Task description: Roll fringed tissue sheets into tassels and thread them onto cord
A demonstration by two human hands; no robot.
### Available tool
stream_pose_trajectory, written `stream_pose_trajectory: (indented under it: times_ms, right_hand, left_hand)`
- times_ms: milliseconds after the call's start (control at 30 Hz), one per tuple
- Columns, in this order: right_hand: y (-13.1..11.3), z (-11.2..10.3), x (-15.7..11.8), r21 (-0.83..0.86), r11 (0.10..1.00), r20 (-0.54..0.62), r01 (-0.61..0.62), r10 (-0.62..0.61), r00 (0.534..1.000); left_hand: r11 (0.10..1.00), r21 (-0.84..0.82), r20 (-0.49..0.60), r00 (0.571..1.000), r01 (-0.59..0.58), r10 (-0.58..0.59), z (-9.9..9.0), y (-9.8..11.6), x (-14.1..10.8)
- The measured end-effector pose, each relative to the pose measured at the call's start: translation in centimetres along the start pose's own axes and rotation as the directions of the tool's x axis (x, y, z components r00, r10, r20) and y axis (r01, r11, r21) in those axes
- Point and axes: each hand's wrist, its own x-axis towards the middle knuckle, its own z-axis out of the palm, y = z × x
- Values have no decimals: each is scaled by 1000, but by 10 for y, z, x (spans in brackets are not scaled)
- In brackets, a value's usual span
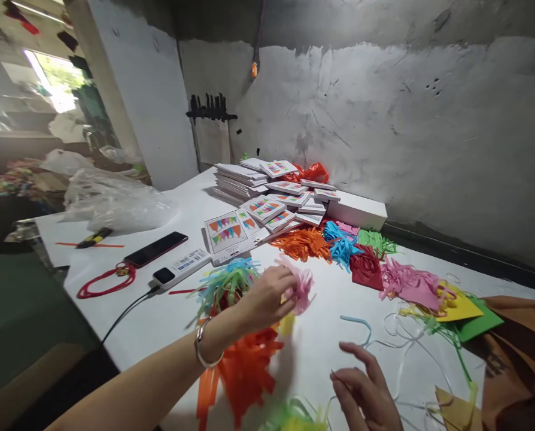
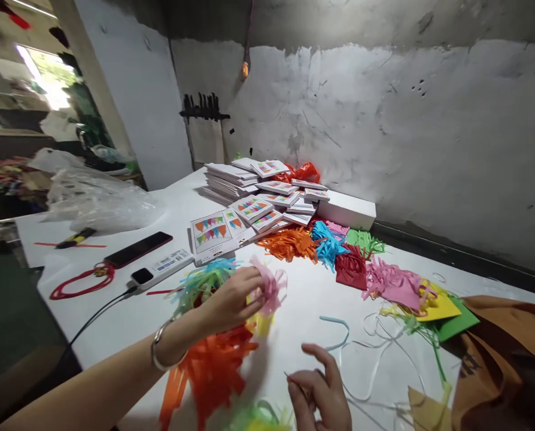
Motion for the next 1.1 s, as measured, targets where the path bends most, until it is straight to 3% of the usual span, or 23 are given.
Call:
stream_pose_trajectory:
  times_ms: [100,167,267,367,433,500,600,700,767,900,1100]
  right_hand:
    - [-27,-5,19,-7,1000,99,13,-12,995]
    - [-35,-9,30,37,999,219,2,-10,976]
    - [-34,-14,36,75,996,260,-39,18,965]
    - [-29,-11,30,91,988,119,-121,110,987]
    - [-28,-3,23,143,975,86,-172,161,983]
    - [-30,4,17,196,962,106,-191,173,979]
    - [-36,8,10,207,957,55,-205,198,979]
    - [-40,3,5,111,954,-39,-279,285,958]
    - [-42,-1,1,16,963,-23,-270,270,963]
    - [-44,-2,-4,-77,980,56,-185,190,980]
    - [-43,-3,-5,-121,980,115,-156,170,979]
  left_hand:
    - [986,-88,119,982,-138,148,10,29,-13]
    - [973,-178,213,960,-144,182,10,39,-21]
    - [967,-245,253,967,70,-6,3,39,-30]
    - [921,-279,87,962,273,-259,2,40,-39]
    - [857,-421,81,953,298,-292,10,51,-46]
    - [700,-645,137,947,308,-290,24,67,-53]
    - [266,-910,202,900,318,-386,45,83,-60]
    - [-146,-935,353,855,322,-379,52,85,-62]
    - [-287,-898,422,838,333,-345,50,83,-63]
    - [-352,-870,465,814,345,-349,48,84,-65]
    - [-256,-903,418,844,345,-335,54,83,-72]
